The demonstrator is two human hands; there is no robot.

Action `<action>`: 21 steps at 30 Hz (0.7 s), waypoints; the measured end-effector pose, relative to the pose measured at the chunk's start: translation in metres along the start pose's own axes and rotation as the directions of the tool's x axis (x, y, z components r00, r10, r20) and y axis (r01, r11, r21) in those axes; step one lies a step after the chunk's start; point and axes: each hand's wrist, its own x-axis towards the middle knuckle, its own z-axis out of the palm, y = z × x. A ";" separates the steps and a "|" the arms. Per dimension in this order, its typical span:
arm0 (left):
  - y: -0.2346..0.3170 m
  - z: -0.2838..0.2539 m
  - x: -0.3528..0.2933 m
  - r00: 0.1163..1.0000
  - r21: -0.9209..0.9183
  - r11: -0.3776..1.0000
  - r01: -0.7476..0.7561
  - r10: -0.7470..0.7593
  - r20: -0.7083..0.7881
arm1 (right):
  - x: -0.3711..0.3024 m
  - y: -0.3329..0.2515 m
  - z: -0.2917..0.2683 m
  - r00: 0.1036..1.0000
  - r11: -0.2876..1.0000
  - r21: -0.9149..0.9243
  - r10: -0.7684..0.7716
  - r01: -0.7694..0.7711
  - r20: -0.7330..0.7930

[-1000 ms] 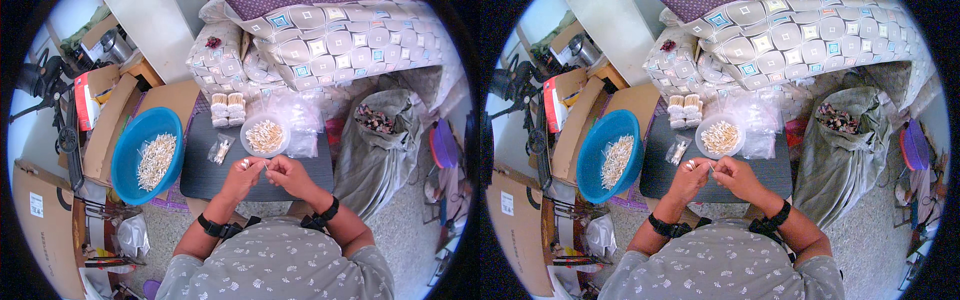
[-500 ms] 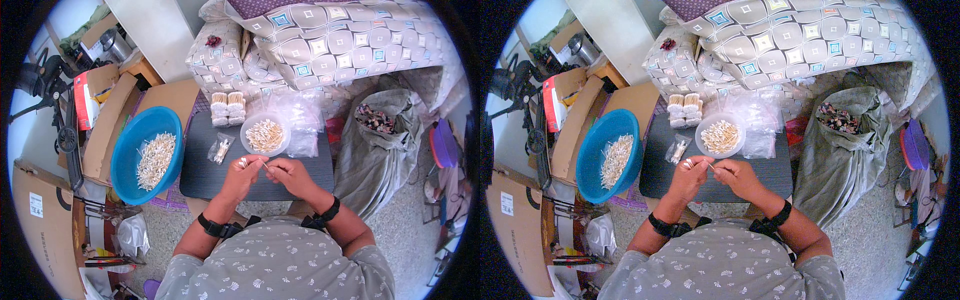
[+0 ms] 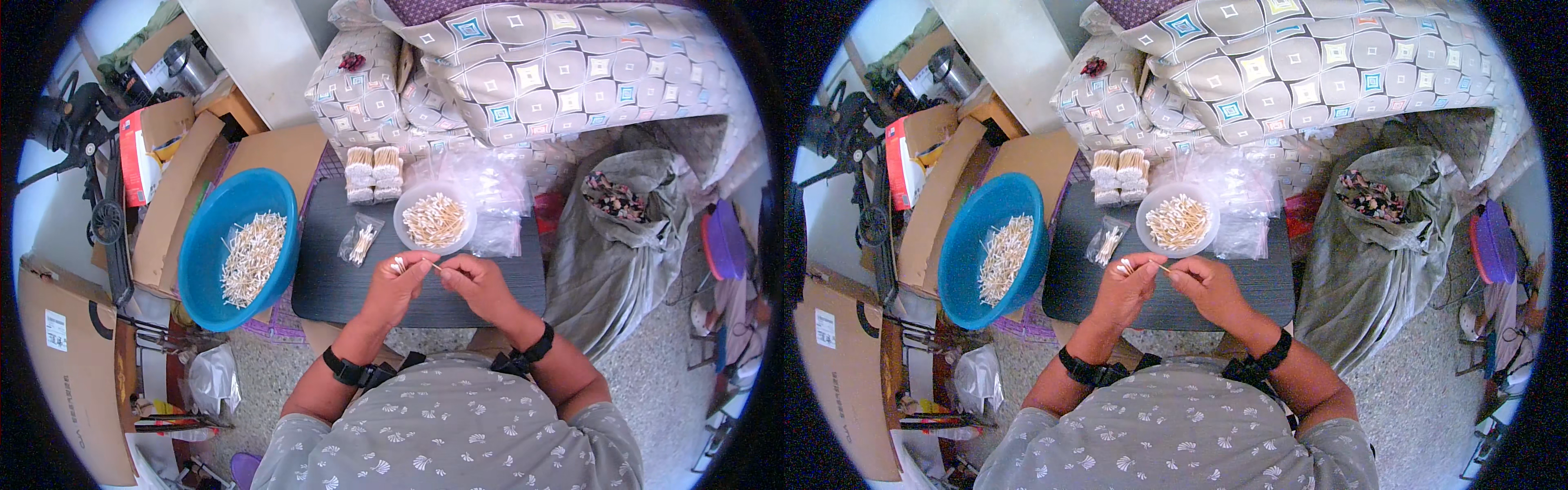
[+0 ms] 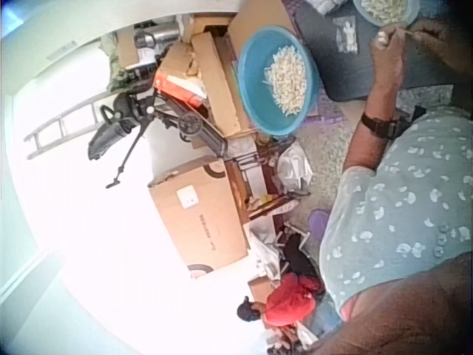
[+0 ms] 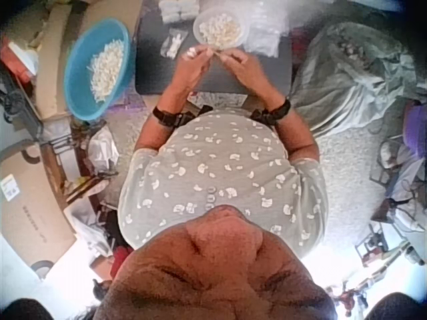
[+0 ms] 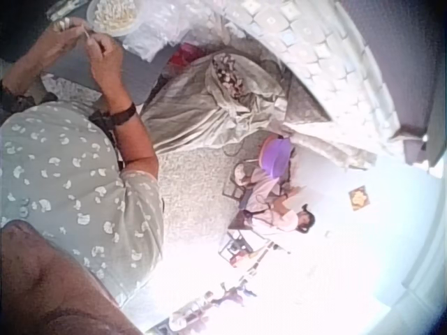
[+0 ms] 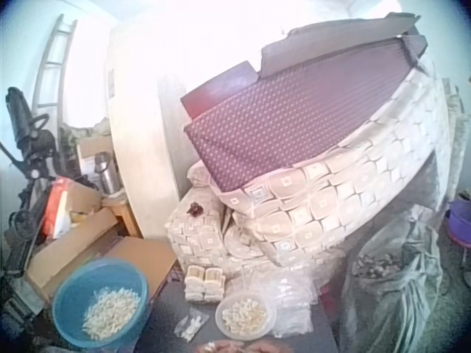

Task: The recorder is taking cotton swabs from a container and placing them into small plastic bags.

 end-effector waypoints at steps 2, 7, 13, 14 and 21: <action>-0.001 -0.001 0.000 1.000 0.000 1.000 -0.001 0.001 0.004 | 0.000 0.004 0.000 0.998 0.998 0.035 -0.043 0.045 -0.044; -0.003 -0.004 0.000 0.999 -0.031 0.999 0.032 -0.031 0.024 | 0.004 0.004 -0.001 0.977 0.984 -0.061 -0.172 0.166 -0.125; -0.004 -0.004 0.002 1.000 0.067 0.997 0.023 -0.023 -0.004 | 0.008 -0.006 -0.006 0.937 0.943 -0.187 -0.307 0.277 -0.164; -0.005 -0.004 0.002 1.000 0.066 0.998 0.023 -0.023 -0.005 | 0.009 -0.007 -0.006 0.934 0.946 -0.151 -0.312 0.288 -0.173; -0.017 -0.002 0.003 0.991 0.111 0.989 0.100 -0.108 0.073 | 0.008 -0.009 -0.006 0.968 0.960 -0.131 -0.250 0.246 -0.010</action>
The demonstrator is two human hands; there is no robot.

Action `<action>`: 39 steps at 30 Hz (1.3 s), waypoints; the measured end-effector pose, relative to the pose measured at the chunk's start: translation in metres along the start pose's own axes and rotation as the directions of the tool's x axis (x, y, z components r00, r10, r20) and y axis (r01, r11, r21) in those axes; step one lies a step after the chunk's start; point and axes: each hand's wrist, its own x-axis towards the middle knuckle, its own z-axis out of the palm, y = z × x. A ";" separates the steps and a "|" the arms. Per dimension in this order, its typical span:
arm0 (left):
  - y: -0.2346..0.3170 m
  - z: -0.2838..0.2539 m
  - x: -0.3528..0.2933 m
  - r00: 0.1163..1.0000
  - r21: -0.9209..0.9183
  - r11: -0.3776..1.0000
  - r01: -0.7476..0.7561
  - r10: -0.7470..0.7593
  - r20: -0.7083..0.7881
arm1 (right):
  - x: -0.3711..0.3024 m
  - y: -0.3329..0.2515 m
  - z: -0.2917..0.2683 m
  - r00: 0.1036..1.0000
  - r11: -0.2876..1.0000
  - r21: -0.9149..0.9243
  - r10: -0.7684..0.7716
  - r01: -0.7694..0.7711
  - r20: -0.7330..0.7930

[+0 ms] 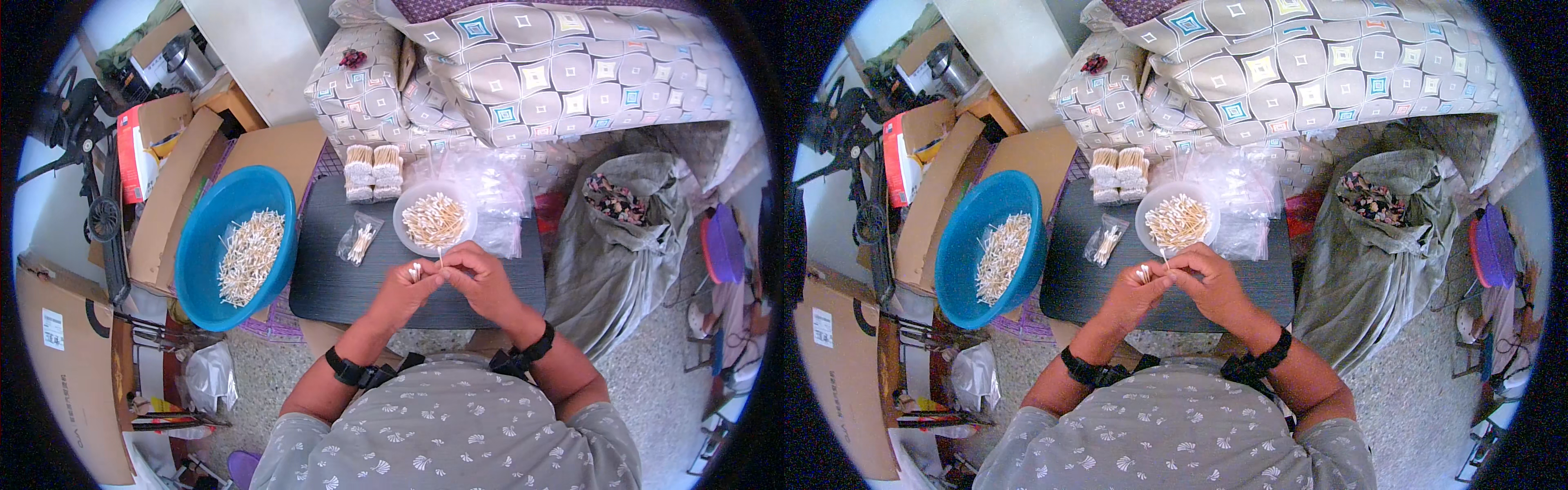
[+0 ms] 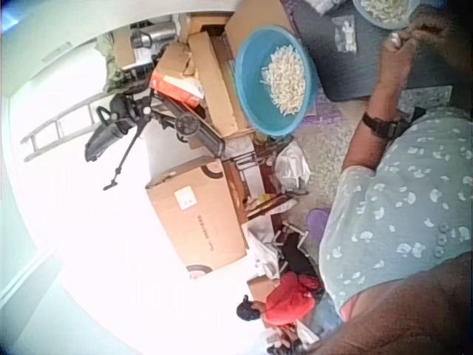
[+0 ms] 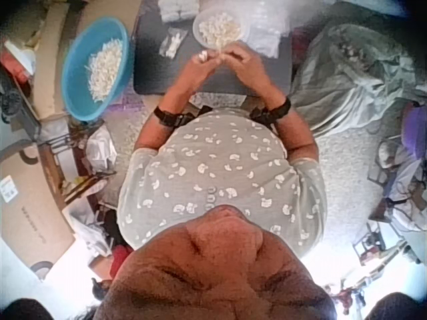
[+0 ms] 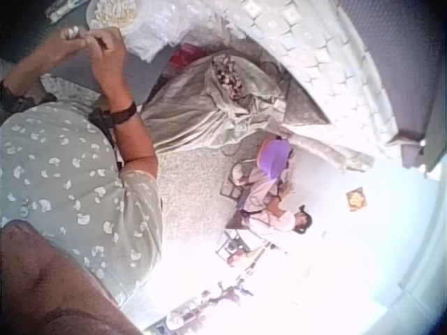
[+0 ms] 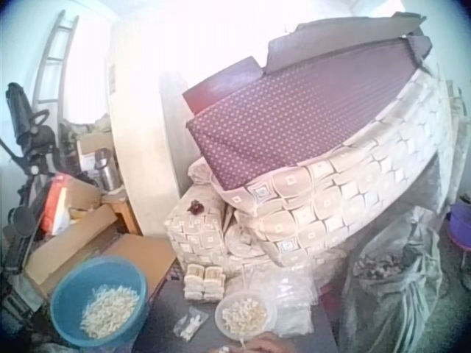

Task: The recorder is taking cotton swabs from a container and placing them into small plastic bags.

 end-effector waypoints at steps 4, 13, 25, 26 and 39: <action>0.004 0.000 0.003 1.000 0.069 0.998 -0.002 0.003 -0.012 | -0.001 0.003 0.002 0.999 0.999 0.013 -0.032 0.032 -0.011; 0.024 -0.004 0.002 0.995 -0.167 0.985 -0.040 0.054 0.078 | -0.005 -0.005 0.004 0.981 0.984 -0.014 0.181 -0.180 0.064; 0.016 -0.003 0.001 0.995 -0.094 0.993 -0.073 0.080 0.063 | -0.007 -0.006 0.003 0.965 0.968 -0.028 0.252 -0.250 0.070; 0.017 -0.002 0.000 0.995 -0.094 0.993 -0.076 0.082 0.062 | -0.007 -0.007 0.003 0.966 0.969 -0.033 0.248 -0.246 0.074; 0.015 -0.001 0.000 0.995 -0.120 0.990 -0.074 0.081 0.051 | -0.013 0.008 0.004 0.977 0.972 0.103 0.207 -0.212 0.058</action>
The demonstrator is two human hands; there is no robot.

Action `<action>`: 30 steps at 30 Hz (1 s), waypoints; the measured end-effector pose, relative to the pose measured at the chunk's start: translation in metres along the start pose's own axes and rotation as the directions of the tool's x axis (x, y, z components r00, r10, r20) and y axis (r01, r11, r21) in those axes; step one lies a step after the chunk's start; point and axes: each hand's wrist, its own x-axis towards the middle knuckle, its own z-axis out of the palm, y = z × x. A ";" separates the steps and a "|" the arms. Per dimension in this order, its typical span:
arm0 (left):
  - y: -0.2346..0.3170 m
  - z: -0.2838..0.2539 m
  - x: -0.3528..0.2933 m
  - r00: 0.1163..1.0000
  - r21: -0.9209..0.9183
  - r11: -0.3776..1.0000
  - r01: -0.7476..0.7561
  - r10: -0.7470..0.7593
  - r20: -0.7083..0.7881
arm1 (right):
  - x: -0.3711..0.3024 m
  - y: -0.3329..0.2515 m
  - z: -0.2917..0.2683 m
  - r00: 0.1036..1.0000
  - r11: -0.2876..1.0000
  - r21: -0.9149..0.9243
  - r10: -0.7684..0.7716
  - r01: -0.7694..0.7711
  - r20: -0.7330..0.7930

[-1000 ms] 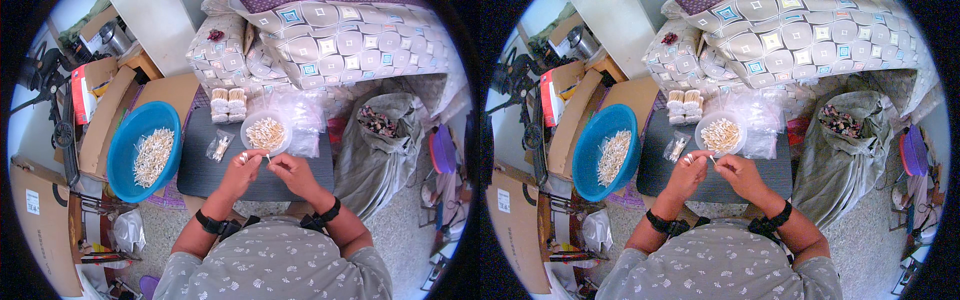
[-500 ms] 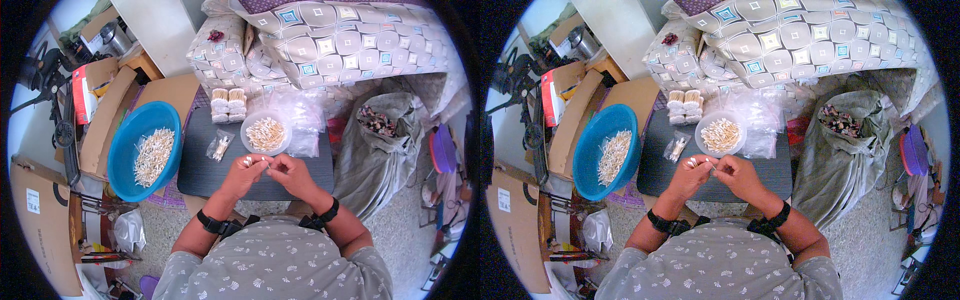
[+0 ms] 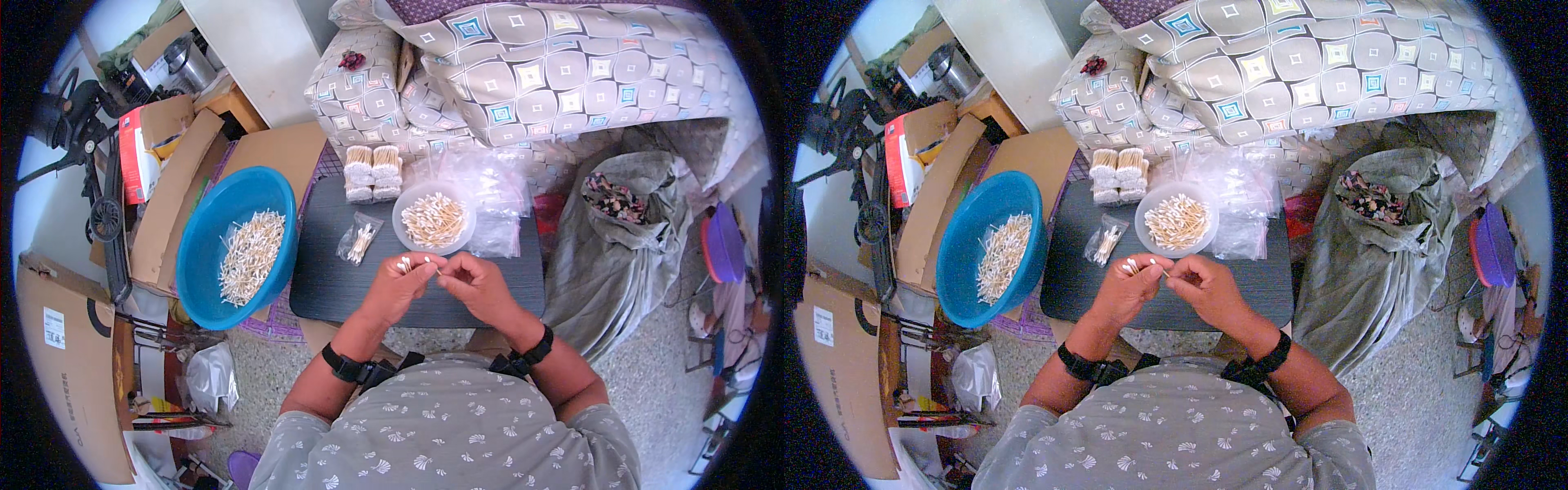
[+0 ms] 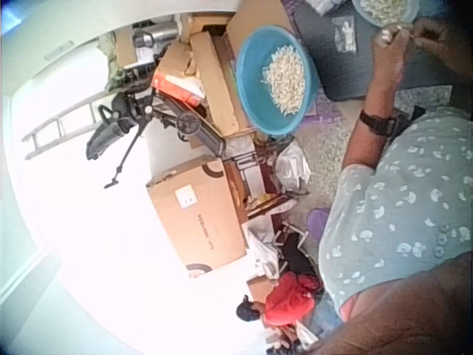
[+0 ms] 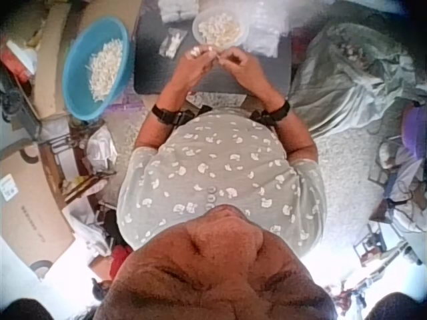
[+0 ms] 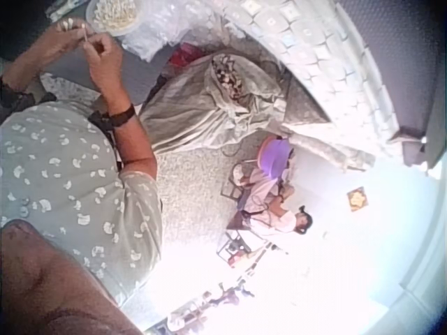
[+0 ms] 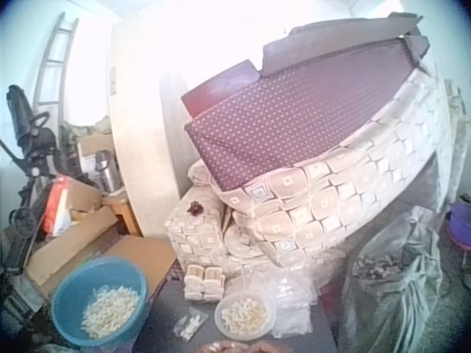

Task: The recorder is taking cotton swabs from a container and placing them into small plastic bags.

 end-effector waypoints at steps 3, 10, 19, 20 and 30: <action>0.000 0.000 -0.001 1.000 -0.015 1.000 0.006 -0.006 0.003 | 0.000 0.000 0.002 0.999 1.000 0.004 -0.022 0.022 -0.023; 0.000 -0.001 -0.001 0.999 -0.032 0.999 -0.002 0.003 0.033 | -0.001 0.003 0.003 0.998 0.994 0.105 -0.035 0.040 -0.046; -0.002 0.006 -0.003 0.996 0.041 0.998 -0.054 0.051 0.078 | -0.002 0.009 0.010 1.000 0.990 0.141 0.003 -0.003 0.004; -0.002 0.007 -0.003 0.996 0.041 0.998 -0.053 0.050 0.079 | -0.002 0.011 0.012 1.000 0.979 0.204 -0.005 0.007 -0.008; -0.002 0.013 -0.004 0.994 0.184 0.978 -0.101 0.092 0.056 | -0.001 0.008 0.014 0.999 0.988 0.147 -0.035 0.040 -0.038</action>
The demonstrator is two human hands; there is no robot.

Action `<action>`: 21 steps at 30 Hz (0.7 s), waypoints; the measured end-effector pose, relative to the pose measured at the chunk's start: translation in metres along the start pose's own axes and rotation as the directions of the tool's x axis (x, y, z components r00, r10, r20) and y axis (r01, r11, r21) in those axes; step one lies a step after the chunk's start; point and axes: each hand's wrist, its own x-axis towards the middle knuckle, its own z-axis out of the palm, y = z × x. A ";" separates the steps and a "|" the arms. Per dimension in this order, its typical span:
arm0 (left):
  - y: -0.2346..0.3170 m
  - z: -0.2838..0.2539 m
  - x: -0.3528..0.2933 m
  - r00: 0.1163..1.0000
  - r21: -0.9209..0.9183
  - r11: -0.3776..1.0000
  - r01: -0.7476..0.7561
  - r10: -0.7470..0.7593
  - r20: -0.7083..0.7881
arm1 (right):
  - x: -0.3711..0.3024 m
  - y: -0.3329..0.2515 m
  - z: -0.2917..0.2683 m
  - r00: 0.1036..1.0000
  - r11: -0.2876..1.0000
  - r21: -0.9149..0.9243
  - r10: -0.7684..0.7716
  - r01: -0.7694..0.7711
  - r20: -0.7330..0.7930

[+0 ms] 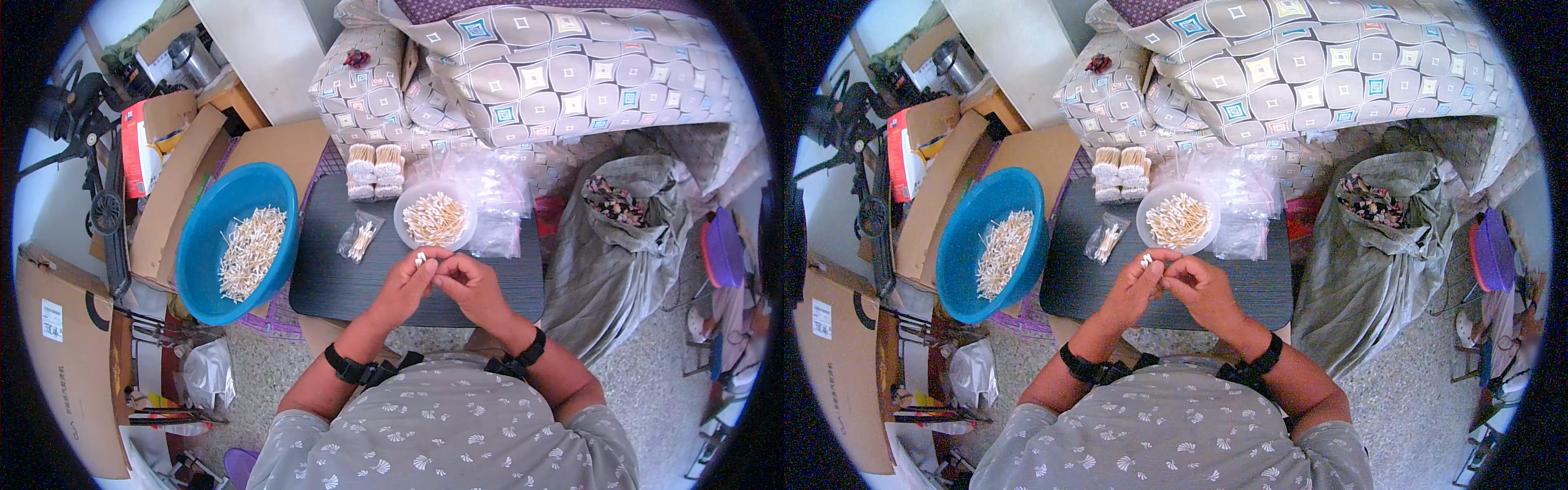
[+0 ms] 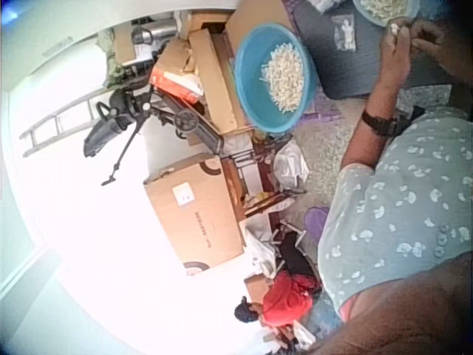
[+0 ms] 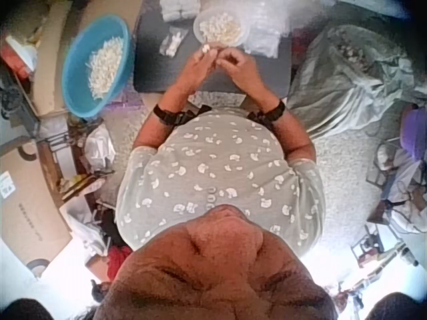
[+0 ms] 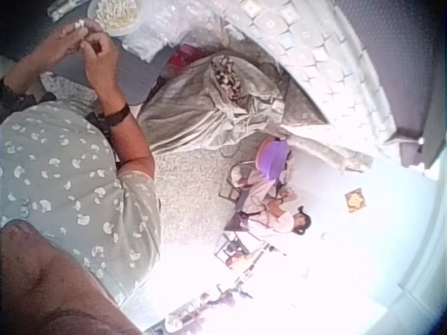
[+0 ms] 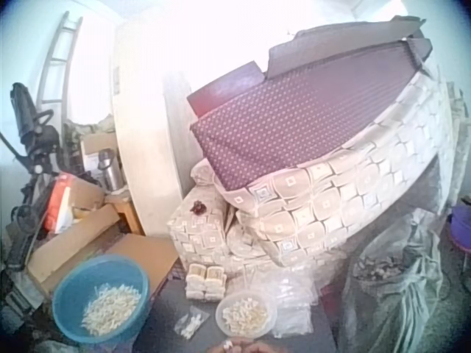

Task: The recorder is taking cotton swabs from a container and placing them into small plastic bags.

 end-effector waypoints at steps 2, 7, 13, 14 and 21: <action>0.000 -0.002 0.000 1.000 0.006 1.000 0.000 0.000 -0.007 | 0.001 -0.002 0.000 1.000 0.997 -0.080 -0.015 0.013 -0.026; -0.013 -0.022 0.004 0.984 0.181 0.976 -0.121 0.142 -0.111 | 0.003 -0.002 -0.011 0.996 0.991 -0.130 0.006 -0.017 -0.087; -0.031 -0.046 0.013 0.964 -0.044 0.977 -0.207 0.196 -0.181 | 0.002 -0.014 -0.033 1.000 0.952 -0.306 0.005 -0.004 0.002; -0.035 -0.054 0.013 0.960 -0.047 0.976 -0.212 0.200 -0.194 | 0.001 -0.029 -0.034 0.996 0.922 -0.382 -0.038 0.067 0.085; -0.056 -0.082 0.019 0.962 0.129 0.989 0.069 -0.032 -0.271 | -0.012 -0.158 0.006 0.345 0.701 0.078 -0.441 0.709 0.828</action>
